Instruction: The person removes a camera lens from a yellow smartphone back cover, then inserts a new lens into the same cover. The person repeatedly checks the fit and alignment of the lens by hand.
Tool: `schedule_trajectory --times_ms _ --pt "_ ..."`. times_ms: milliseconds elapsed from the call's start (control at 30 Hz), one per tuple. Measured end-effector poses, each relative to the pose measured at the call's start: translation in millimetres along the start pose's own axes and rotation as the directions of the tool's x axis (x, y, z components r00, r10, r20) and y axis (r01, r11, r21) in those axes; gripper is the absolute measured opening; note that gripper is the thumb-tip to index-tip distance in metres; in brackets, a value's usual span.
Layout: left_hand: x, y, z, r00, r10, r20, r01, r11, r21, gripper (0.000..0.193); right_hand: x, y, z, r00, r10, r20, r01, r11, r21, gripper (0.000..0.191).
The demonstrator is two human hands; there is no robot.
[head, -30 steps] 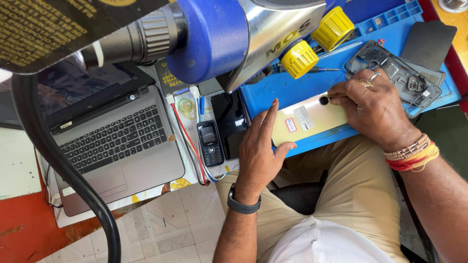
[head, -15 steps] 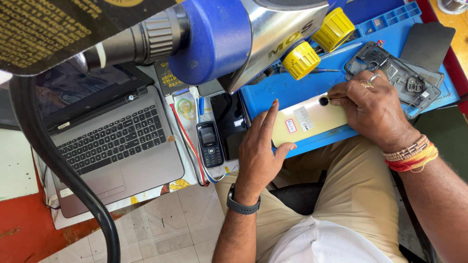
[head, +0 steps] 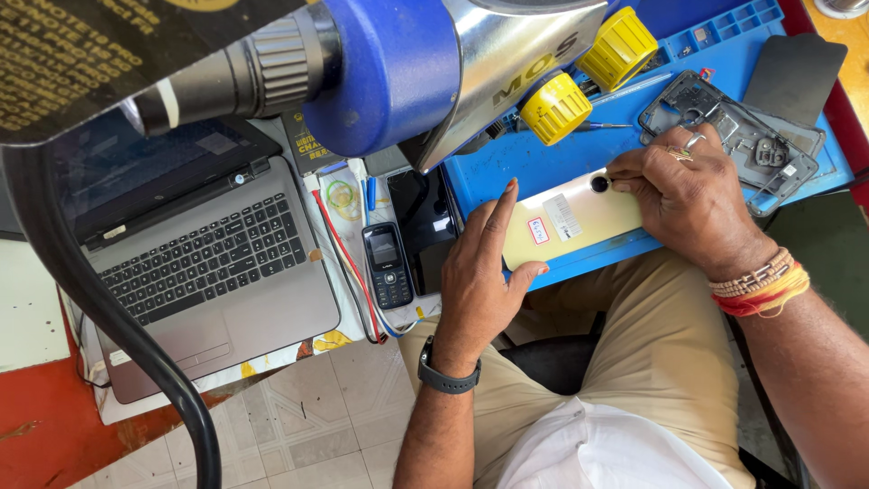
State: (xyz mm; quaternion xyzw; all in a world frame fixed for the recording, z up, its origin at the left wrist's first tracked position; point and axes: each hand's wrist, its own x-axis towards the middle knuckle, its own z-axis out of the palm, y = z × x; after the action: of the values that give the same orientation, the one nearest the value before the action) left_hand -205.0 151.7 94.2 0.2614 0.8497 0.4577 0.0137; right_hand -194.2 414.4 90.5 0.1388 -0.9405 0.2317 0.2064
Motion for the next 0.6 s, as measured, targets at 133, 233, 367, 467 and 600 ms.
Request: schedule_trajectory --times_ms 133,233,367,467,600 --pt "-0.9 1.7 -2.1 1.000 0.004 -0.006 -0.004 1.000 -0.014 0.101 -1.7 1.9 2.5 0.999 -0.017 -0.028 0.018 1.000 0.023 0.016" --pt "-3.1 6.5 -3.7 1.000 0.019 -0.025 -0.019 0.999 -0.025 0.102 -4.6 -0.2 1.4 0.999 -0.020 -0.046 0.022 0.999 0.027 0.017" --pt "-10.0 17.4 -7.4 0.999 0.033 -0.039 -0.034 0.999 -0.029 0.101 -9.4 -7.0 -6.3 0.998 -0.006 -0.065 0.009 0.999 0.043 0.017" --pt "-16.7 25.9 -8.4 0.999 0.028 -0.038 -0.029 0.999 -0.018 0.101 -13.8 -12.3 -14.1 0.996 0.007 -0.084 0.000 0.996 0.087 0.017" --pt "-24.2 36.6 -8.4 0.998 0.036 -0.058 -0.038 0.999 -0.031 0.101 -19.8 -18.8 -24.6 0.996 0.037 -0.080 -0.027 0.992 0.125 0.018"
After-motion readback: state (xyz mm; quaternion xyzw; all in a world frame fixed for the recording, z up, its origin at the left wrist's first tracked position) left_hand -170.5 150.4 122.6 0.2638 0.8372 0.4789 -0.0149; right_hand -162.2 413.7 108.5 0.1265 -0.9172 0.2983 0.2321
